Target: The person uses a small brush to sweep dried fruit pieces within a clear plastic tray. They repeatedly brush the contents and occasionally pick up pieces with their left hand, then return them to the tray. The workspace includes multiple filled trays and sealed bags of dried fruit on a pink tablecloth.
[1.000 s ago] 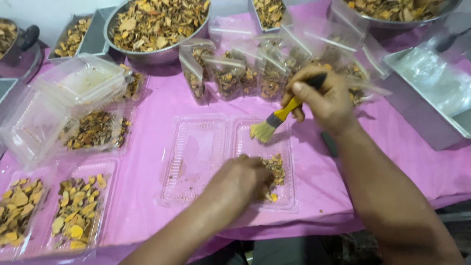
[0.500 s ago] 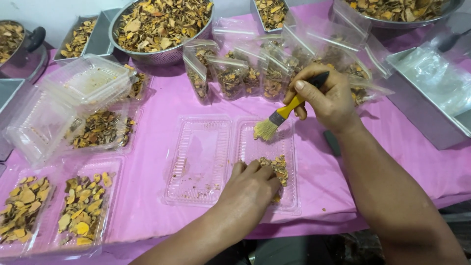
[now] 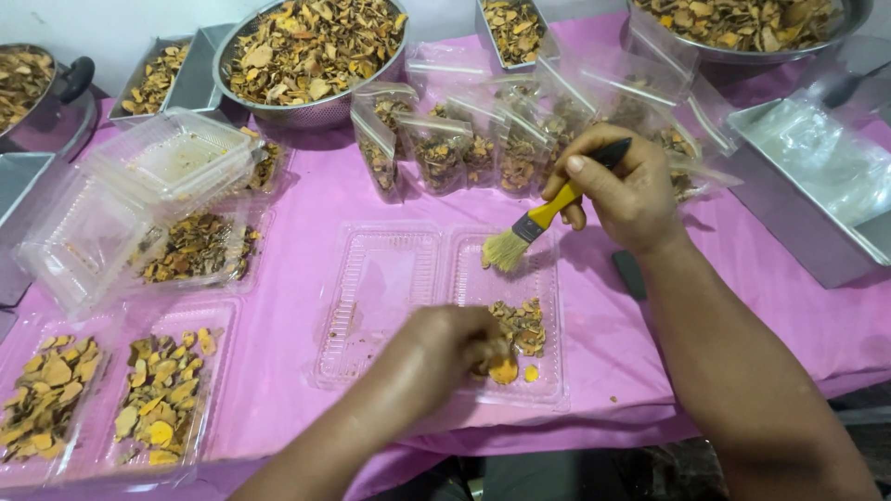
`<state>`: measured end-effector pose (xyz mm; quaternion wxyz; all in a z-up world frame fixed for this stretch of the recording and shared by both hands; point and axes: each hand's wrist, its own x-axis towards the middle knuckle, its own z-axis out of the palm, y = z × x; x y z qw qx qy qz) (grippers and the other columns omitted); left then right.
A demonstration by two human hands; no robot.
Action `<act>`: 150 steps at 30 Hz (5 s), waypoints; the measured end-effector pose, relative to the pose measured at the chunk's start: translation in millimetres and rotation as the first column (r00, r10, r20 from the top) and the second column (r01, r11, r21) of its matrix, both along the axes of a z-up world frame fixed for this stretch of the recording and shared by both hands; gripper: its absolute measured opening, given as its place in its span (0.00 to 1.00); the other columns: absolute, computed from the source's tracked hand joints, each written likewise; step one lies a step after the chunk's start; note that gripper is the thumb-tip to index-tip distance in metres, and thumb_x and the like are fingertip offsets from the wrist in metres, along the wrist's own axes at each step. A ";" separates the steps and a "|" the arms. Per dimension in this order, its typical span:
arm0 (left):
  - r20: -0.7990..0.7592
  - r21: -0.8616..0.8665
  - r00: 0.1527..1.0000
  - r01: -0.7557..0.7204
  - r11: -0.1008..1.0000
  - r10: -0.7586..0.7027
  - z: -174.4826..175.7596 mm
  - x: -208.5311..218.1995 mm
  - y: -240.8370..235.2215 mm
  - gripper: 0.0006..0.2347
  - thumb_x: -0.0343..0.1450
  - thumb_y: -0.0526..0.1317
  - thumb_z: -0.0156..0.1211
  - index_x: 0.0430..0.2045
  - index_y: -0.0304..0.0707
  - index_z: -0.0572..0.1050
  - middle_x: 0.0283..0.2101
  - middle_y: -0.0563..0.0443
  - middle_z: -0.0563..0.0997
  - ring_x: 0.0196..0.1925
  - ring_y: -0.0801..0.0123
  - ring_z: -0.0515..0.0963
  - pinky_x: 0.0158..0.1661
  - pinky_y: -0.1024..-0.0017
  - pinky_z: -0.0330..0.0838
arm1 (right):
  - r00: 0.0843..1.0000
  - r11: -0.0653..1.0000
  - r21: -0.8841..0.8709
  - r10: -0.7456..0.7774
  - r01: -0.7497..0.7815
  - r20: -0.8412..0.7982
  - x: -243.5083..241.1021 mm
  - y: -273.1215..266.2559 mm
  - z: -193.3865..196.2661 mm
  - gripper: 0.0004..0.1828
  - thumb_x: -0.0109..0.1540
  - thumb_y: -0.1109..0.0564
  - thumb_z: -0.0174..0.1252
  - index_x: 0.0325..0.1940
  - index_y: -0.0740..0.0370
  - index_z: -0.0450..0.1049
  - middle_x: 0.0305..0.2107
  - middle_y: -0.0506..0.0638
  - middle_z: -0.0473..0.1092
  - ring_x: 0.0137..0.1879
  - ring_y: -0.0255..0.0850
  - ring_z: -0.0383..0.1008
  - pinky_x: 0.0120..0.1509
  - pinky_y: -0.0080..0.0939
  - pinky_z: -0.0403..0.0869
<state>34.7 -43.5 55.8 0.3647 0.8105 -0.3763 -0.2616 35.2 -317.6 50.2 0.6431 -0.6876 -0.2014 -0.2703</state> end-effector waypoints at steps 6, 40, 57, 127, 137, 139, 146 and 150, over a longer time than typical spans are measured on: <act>-0.222 -0.213 0.940 -0.307 0.928 0.260 -39.2 64.8 17.7 0.17 0.65 0.29 0.67 0.48 0.41 0.82 0.33 0.47 0.88 0.35 0.66 0.87 0.43 0.72 0.79 | 0.994 0.953 0.302 -0.006 -0.027 0.109 -12.9 14.6 4.3 0.09 0.68 0.62 0.52 0.41 0.74 0.66 0.26 0.70 0.73 0.20 0.46 0.76 0.19 0.35 0.76; 0.058 -0.727 0.956 -0.157 0.668 0.287 -27.8 48.4 44.3 0.21 0.67 0.25 0.67 0.55 0.35 0.74 0.33 0.46 0.85 0.38 0.67 0.84 0.51 0.65 0.78 | 0.962 0.836 0.540 0.218 -0.097 -0.166 10.8 5.5 -24.0 0.12 0.70 0.54 0.48 0.39 0.66 0.69 0.32 0.71 0.76 0.16 0.47 0.75 0.24 0.45 0.81; 0.723 -0.132 0.682 -0.019 0.991 0.109 -43.2 87.1 -43.6 0.17 0.66 0.32 0.66 0.50 0.41 0.74 0.33 0.45 0.85 0.38 0.51 0.85 0.42 0.54 0.79 | 0.960 0.882 0.389 -0.276 0.268 -0.037 21.3 -11.9 -27.3 0.06 0.71 0.60 0.50 0.42 0.65 0.64 0.31 0.73 0.74 0.19 0.50 0.75 0.18 0.37 0.74; -0.341 0.746 0.894 0.070 0.662 0.290 14.1 43.5 -33.9 0.04 0.74 0.35 0.55 0.31 0.38 0.77 0.34 0.50 0.83 0.36 0.73 0.82 0.40 0.71 0.80 | 0.984 0.990 0.114 0.063 -0.083 0.169 -5.6 11.7 -2.1 0.05 0.71 0.60 0.52 0.45 0.65 0.71 0.38 0.65 0.75 0.29 0.49 0.79 0.31 0.38 0.81; -0.181 -0.459 0.822 -0.557 0.693 0.540 -41.7 80.9 6.5 0.08 0.65 0.33 0.69 0.36 0.42 0.86 0.30 0.46 0.88 0.33 0.68 0.86 0.37 0.76 0.78 | 0.969 0.997 0.024 -0.080 0.077 0.235 -29.4 64.6 -4.0 0.09 0.63 0.62 0.57 0.36 0.74 0.70 0.33 0.76 0.75 0.27 0.57 0.82 0.26 0.47 0.82; -0.248 -0.502 0.812 -0.574 0.647 0.528 -38.0 81.0 7.3 0.08 0.65 0.32 0.70 0.36 0.38 0.85 0.29 0.45 0.87 0.30 0.72 0.83 0.35 0.77 0.77 | 0.943 0.979 -0.054 -0.175 0.198 0.282 -29.7 55.7 -1.4 0.08 0.64 0.65 0.56 0.36 0.76 0.70 0.34 0.75 0.76 0.30 0.56 0.82 0.29 0.46 0.81; -0.511 -0.564 0.787 -0.610 0.556 0.345 -30.9 71.0 13.0 0.07 0.67 0.27 0.67 0.36 0.30 0.83 0.37 0.43 0.87 0.39 0.66 0.86 0.47 0.72 0.84 | 0.987 0.979 0.203 -0.012 -0.021 0.159 -23.5 47.9 5.4 0.06 0.72 0.63 0.48 0.43 0.64 0.71 0.37 0.63 0.75 0.34 0.48 0.80 0.36 0.38 0.85; -0.473 -0.632 0.802 -0.598 0.493 0.365 -31.4 70.8 17.2 0.07 0.66 0.29 0.68 0.36 0.31 0.83 0.38 0.43 0.88 0.38 0.66 0.86 0.46 0.72 0.84 | 0.982 0.940 0.304 0.181 -0.155 -0.059 -16.5 43.9 -1.9 0.08 0.68 0.63 0.50 0.36 0.66 0.72 0.31 0.61 0.76 0.26 0.45 0.77 0.28 0.35 0.80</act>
